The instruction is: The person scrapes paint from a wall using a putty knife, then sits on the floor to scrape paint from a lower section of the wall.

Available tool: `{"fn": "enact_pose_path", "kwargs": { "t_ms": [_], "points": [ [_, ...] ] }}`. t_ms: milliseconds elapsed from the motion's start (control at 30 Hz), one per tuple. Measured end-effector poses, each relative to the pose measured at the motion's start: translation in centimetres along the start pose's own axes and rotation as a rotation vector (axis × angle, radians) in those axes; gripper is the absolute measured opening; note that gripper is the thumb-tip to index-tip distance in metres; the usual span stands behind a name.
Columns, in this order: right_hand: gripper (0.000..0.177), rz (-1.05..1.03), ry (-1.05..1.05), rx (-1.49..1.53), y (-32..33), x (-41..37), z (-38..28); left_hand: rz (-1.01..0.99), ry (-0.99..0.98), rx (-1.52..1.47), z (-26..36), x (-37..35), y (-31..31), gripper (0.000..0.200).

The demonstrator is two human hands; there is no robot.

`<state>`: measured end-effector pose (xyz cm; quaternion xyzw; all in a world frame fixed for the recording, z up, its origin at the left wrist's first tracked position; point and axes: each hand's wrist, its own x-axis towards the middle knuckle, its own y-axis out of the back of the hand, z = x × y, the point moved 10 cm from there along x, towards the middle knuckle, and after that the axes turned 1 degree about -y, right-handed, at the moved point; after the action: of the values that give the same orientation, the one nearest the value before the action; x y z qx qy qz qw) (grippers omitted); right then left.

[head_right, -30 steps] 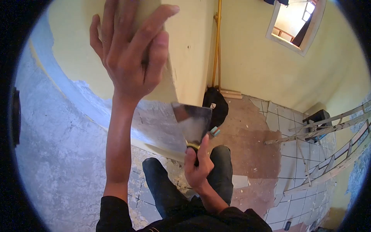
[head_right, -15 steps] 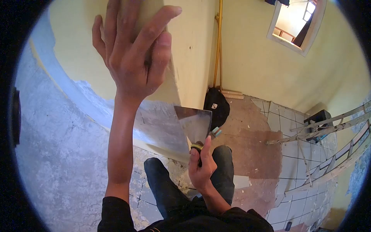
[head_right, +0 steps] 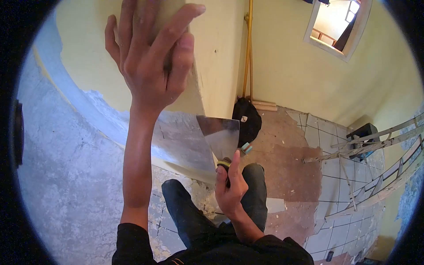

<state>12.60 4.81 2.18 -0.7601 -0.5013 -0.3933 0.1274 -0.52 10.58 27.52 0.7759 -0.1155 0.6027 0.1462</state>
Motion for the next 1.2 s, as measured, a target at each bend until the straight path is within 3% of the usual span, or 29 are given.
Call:
{"fn": "enact_pose_path", "kwargs": {
  "t_ms": [600,733,833,900,1200],
  "points": [
    [0.055,-0.018,-0.278,0.287,-1.1,-0.5,1.6,0.101,-0.15,0.087,-0.2,-0.5,-0.5,0.025],
    [0.055,0.01,-0.344,0.369,-0.9,-1.8,2.2,0.058,-0.093,0.031,0.3,-0.5,0.1,0.025],
    [0.058,-0.039,-0.186,0.302,-1.3,-0.5,1.2,0.022,-0.017,-0.07,-0.4,-0.3,-0.5,0.028],
    [0.057,-0.048,-0.194,0.267,-1.2,-0.8,1.5,0.132,-0.128,0.042,-0.2,-0.5,-0.3,0.031],
    [0.053,-0.053,-0.202,0.256,-1.8,-0.1,2.2,0.151,-0.209,0.155,-0.2,-0.8,-0.6,0.031]
  ]
}}
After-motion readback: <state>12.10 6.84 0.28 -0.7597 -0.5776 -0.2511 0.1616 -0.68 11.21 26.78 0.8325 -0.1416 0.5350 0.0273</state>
